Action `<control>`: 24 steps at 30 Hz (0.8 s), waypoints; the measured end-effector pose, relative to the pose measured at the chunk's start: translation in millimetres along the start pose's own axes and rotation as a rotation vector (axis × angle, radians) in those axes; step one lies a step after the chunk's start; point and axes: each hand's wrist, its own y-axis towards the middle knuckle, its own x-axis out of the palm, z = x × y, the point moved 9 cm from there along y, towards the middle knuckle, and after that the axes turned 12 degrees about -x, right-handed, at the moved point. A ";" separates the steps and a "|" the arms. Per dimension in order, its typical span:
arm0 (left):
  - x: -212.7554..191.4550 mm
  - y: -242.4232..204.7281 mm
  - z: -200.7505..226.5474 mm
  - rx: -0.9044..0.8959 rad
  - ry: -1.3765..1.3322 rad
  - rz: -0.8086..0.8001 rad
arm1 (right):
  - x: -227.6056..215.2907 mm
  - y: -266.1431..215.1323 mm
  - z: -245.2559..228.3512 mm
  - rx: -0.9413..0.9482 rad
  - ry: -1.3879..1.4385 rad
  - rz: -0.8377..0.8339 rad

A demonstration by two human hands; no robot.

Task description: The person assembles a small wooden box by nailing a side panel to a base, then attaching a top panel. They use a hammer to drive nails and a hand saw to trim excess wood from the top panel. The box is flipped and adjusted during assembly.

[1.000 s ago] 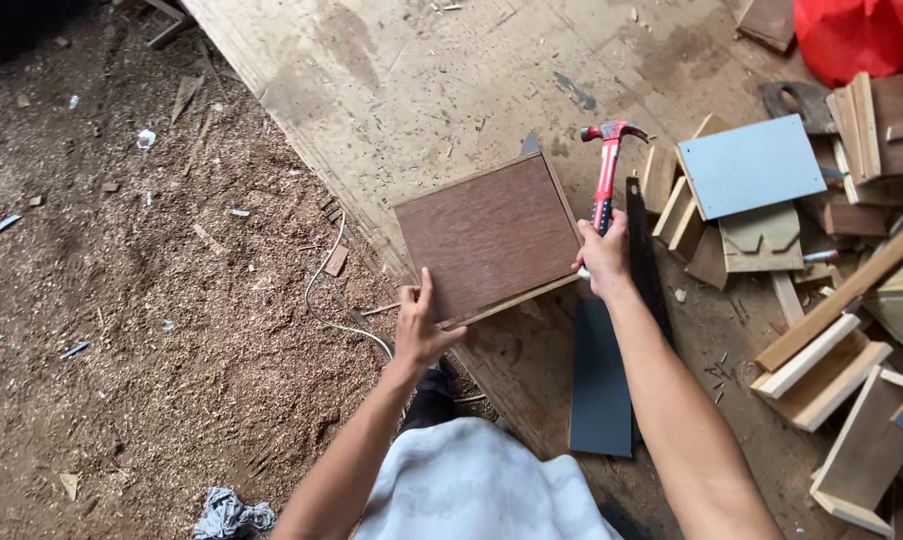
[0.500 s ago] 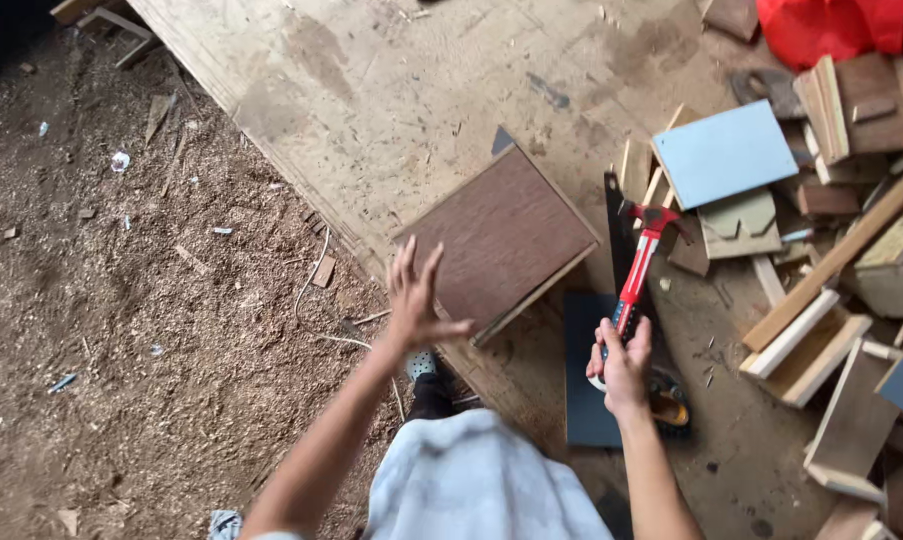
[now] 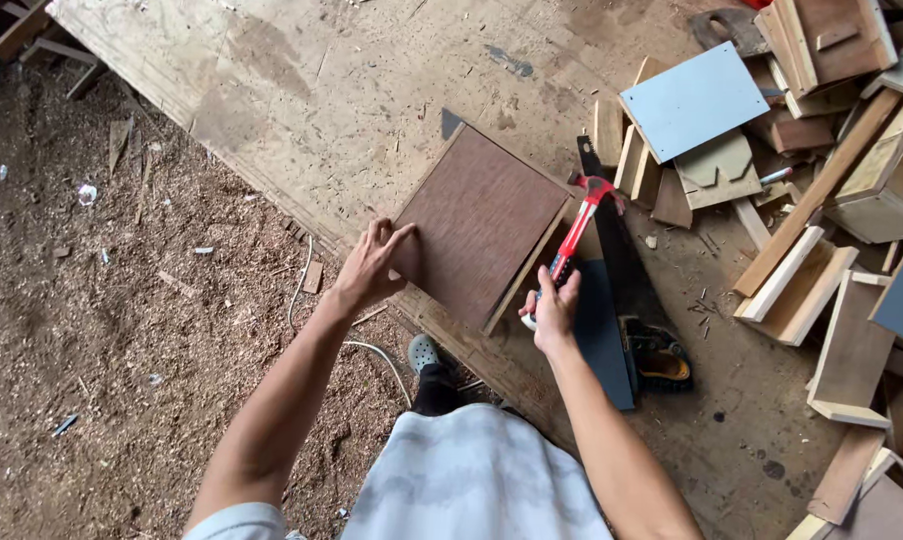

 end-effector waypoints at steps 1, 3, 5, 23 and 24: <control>1.3 -5.2 0.1 -0.011 -0.035 0.024 | 4.5 6.7 -3.6 -0.009 -0.026 -0.022; 0.8 -19.7 -0.1 -0.070 -0.070 0.127 | 19.1 21.9 -13.2 -0.026 -0.071 -0.070; 7.4 -36.5 6.1 -0.139 -0.093 0.204 | 29.9 30.2 -24.2 -0.032 -0.090 -0.140; 65.9 -47.7 57.6 -0.468 -0.519 0.319 | -157.3 -108.9 -83.4 0.229 -0.144 0.053; 67.6 -47.3 50.0 -0.430 -0.629 0.338 | -156.7 -112.8 -82.8 0.222 -0.134 0.052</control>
